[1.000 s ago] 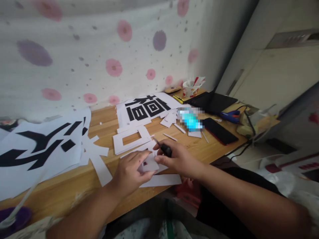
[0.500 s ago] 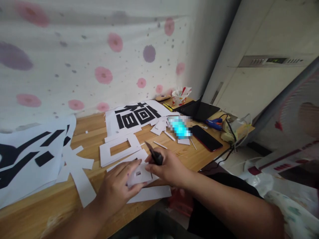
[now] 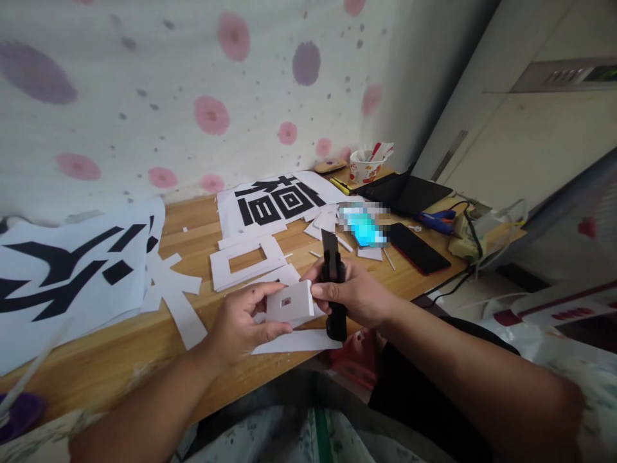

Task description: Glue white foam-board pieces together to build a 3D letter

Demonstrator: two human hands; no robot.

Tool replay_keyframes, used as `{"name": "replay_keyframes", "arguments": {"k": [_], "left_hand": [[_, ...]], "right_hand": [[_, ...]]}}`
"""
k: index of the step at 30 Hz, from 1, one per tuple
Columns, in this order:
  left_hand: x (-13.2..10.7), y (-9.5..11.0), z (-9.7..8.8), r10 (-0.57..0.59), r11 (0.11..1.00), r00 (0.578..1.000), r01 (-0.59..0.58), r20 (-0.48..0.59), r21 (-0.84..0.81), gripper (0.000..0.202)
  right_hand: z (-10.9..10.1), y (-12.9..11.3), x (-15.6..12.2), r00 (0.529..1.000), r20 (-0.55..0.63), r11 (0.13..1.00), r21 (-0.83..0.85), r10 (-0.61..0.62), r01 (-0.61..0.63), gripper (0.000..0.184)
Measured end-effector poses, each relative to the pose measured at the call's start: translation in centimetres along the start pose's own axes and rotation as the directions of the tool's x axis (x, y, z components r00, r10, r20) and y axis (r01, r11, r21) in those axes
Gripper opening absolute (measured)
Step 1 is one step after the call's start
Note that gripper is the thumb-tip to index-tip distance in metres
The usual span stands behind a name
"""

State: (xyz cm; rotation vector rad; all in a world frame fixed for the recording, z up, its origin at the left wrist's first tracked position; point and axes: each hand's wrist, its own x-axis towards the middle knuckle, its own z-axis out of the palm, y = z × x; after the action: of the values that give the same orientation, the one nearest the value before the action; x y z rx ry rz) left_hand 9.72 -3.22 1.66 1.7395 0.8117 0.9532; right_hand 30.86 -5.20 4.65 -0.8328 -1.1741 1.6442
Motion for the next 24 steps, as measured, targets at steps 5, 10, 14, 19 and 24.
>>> {"name": "replay_keyframes", "arguments": {"k": [5, 10, 14, 19, 24], "left_hand": [[0.0, 0.3, 0.0, 0.093, 0.994, 0.996, -0.093, 0.011, 0.059, 0.047], [0.1, 1.4, -0.1, 0.355, 0.832, 0.935, -0.320, 0.009, 0.453, 0.035], [0.2, 1.8, 0.1, 0.520, 0.623, 0.853, -0.412, 0.042, 0.665, 0.031], [0.1, 1.4, 0.3, 0.578, 0.509, 0.812, -0.430, 0.073, 0.745, 0.031], [0.2, 1.0, 0.3, 0.568, 0.544, 0.820, -0.432, 0.062, 0.719, 0.034]], "right_hand": [[0.0, -0.2, -0.1, 0.999, 0.011, 0.998, 0.020, 0.051, -0.051, 0.026], [-0.7, 0.2, 0.0, 1.000, 0.001, 0.999, -0.052, 0.016, -0.016, 0.022], [-0.8, 0.4, 0.0, 0.999, -0.040, 0.987, -0.158, -0.017, 0.010, 0.020], [0.5, -0.4, -0.3, 0.985, -0.169, 0.929, -0.369, -0.038, -0.027, 0.026], [1.2, -0.9, -0.1, 0.972, -0.229, 0.901, -0.430, -0.051, -0.054, 0.025]]}}
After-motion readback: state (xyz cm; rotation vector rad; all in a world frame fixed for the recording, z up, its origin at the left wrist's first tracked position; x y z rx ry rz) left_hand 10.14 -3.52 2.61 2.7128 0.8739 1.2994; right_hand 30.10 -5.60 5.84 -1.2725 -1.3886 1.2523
